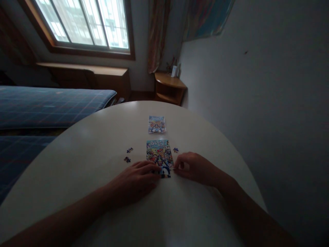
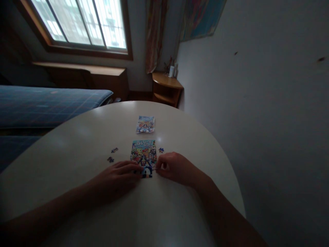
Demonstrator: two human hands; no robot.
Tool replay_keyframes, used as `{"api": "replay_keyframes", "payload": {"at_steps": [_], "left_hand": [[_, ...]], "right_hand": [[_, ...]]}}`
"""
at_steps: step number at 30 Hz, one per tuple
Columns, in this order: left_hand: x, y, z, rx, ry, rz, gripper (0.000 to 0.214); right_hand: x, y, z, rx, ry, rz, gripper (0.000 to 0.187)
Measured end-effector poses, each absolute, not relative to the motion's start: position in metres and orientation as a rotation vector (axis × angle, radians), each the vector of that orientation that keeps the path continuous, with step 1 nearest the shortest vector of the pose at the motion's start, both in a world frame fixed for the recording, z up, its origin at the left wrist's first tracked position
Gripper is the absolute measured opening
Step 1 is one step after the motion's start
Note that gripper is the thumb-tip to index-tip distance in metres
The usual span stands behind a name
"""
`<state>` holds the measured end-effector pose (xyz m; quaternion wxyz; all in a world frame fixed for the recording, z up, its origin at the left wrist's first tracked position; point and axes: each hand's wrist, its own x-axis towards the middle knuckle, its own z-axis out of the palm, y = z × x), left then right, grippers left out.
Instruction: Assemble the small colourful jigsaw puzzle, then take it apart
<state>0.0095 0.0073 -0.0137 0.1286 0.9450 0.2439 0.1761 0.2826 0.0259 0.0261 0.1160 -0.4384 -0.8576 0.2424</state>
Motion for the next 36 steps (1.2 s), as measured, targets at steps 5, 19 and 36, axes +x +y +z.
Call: {"api": "replay_keyframes", "payload": {"at_steps": [5,19,36], "left_hand": [[0.0108,0.0070,-0.0124,2.786,0.699,0.515,0.026],[0.0108,0.0071,-0.0113,2.811,0.715,0.508,0.024],[0.0106,0.0074,-0.0116,2.814,0.707,0.502,0.026]], "right_hand": [[0.2849,0.0281,0.0210,-1.196,-2.463,0.713,0.018],[0.2883,0.0257,0.0266,-1.295,-2.386,0.950,0.010],[0.2845,0.0269,0.0255,-1.276,-2.486,0.872,0.014]]}}
